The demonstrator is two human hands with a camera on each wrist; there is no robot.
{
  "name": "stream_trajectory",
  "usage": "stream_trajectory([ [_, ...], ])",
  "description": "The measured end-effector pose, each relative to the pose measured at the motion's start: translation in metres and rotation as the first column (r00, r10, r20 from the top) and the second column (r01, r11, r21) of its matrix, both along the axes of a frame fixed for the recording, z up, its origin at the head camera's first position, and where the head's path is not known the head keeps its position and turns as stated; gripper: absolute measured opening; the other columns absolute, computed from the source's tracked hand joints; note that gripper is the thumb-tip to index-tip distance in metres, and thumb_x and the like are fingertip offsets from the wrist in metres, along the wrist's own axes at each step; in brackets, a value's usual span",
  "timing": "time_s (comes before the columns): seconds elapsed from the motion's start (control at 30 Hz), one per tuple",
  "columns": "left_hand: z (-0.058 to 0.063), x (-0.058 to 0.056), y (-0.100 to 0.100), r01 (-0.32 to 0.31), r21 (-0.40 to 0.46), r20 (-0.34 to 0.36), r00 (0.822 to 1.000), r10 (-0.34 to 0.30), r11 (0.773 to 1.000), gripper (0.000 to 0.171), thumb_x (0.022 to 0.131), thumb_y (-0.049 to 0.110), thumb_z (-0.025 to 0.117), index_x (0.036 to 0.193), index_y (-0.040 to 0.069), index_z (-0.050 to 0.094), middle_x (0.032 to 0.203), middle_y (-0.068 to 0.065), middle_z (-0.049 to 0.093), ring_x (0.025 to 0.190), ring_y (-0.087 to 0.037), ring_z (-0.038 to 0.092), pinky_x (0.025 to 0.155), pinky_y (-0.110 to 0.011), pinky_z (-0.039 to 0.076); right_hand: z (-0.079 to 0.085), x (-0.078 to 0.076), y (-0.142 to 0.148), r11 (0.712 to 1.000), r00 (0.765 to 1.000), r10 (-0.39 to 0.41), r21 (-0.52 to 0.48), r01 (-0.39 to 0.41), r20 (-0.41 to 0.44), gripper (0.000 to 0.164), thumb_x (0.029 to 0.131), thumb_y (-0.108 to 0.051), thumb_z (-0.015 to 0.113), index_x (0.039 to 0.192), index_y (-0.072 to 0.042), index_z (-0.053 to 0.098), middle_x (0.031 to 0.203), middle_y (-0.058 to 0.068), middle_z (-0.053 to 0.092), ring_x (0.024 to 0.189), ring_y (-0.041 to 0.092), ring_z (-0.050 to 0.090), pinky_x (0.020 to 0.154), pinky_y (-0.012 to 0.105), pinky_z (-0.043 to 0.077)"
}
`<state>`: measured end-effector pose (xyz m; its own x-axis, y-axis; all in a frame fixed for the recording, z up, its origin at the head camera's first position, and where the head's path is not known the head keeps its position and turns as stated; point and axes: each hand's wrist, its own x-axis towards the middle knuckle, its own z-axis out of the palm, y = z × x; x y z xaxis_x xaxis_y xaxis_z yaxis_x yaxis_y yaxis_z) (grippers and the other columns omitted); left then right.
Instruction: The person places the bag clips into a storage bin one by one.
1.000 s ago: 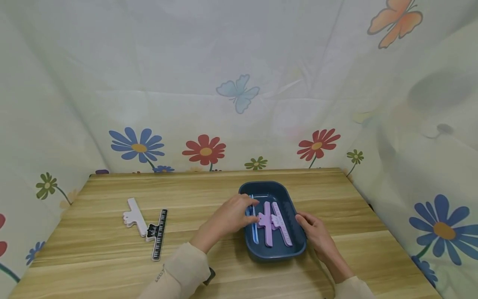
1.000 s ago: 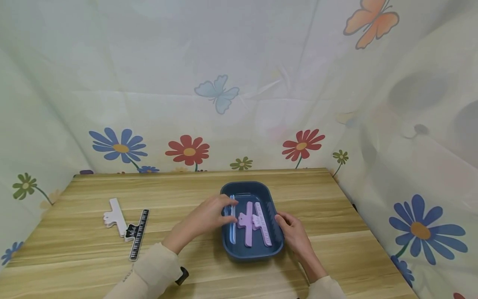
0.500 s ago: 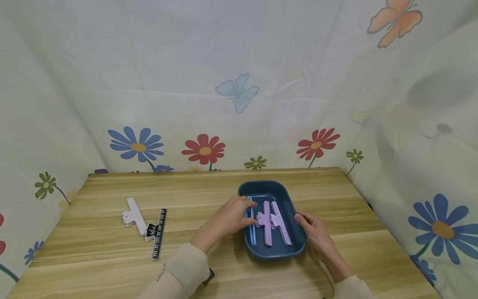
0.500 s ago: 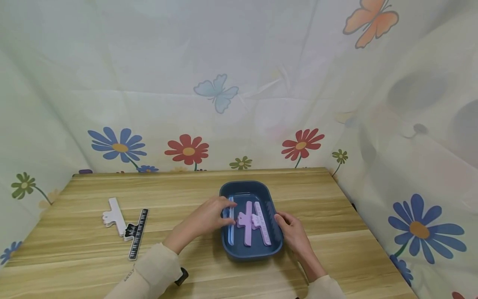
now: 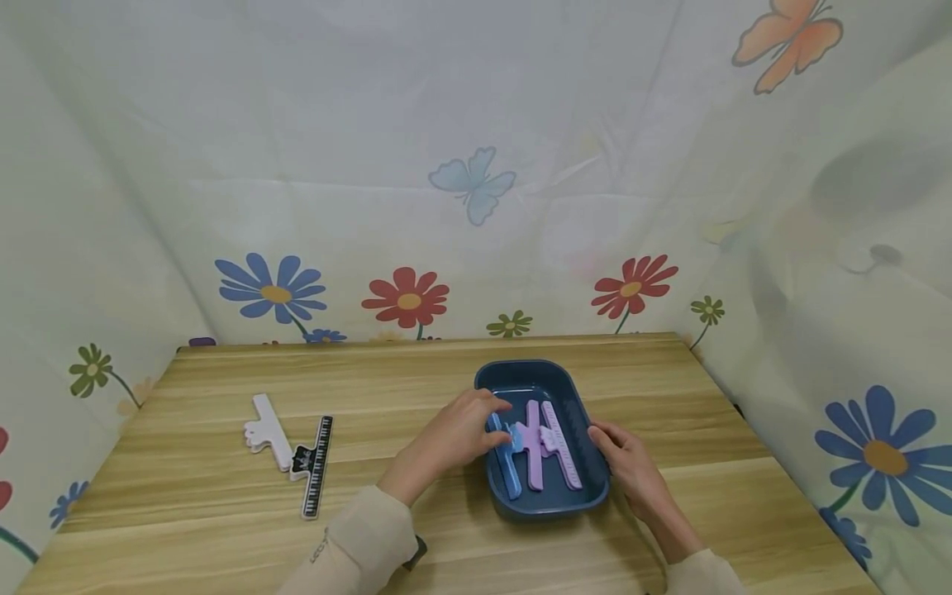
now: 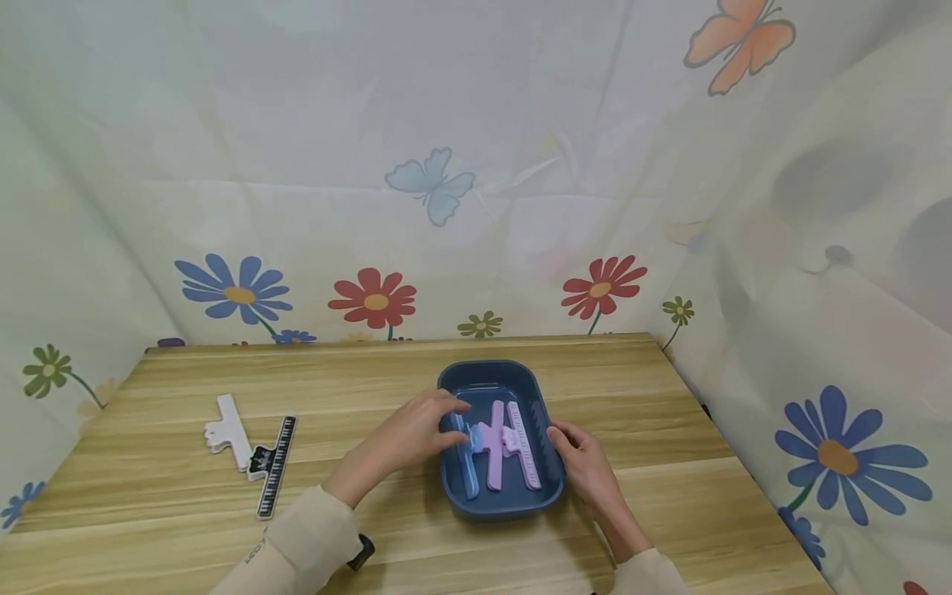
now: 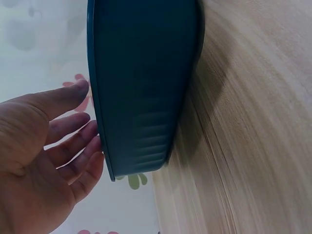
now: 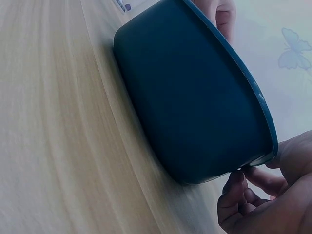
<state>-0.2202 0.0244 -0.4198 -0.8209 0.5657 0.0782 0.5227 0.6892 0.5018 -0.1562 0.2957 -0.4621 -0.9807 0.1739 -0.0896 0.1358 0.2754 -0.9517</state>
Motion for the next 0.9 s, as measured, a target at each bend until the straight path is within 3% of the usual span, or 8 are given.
stream_trajectory([
  [0.9,0.006,0.0045,-0.0058,-0.02,0.06,-0.012,1.0,0.021,0.998,0.044,0.098,0.031,0.074,0.138,0.014,0.067,0.124,-0.006,0.067,0.113,-0.019,0.06,0.1,-0.038,0.055,-0.0017,-0.0009,0.0003,1.0,1.0,0.019,0.015,-0.019,0.009,0.046,0.11,-0.025,0.054,0.143,0.008,0.055,0.142,0.025,0.057,0.125,0.032,0.055,0.091,0.024,0.051],
])
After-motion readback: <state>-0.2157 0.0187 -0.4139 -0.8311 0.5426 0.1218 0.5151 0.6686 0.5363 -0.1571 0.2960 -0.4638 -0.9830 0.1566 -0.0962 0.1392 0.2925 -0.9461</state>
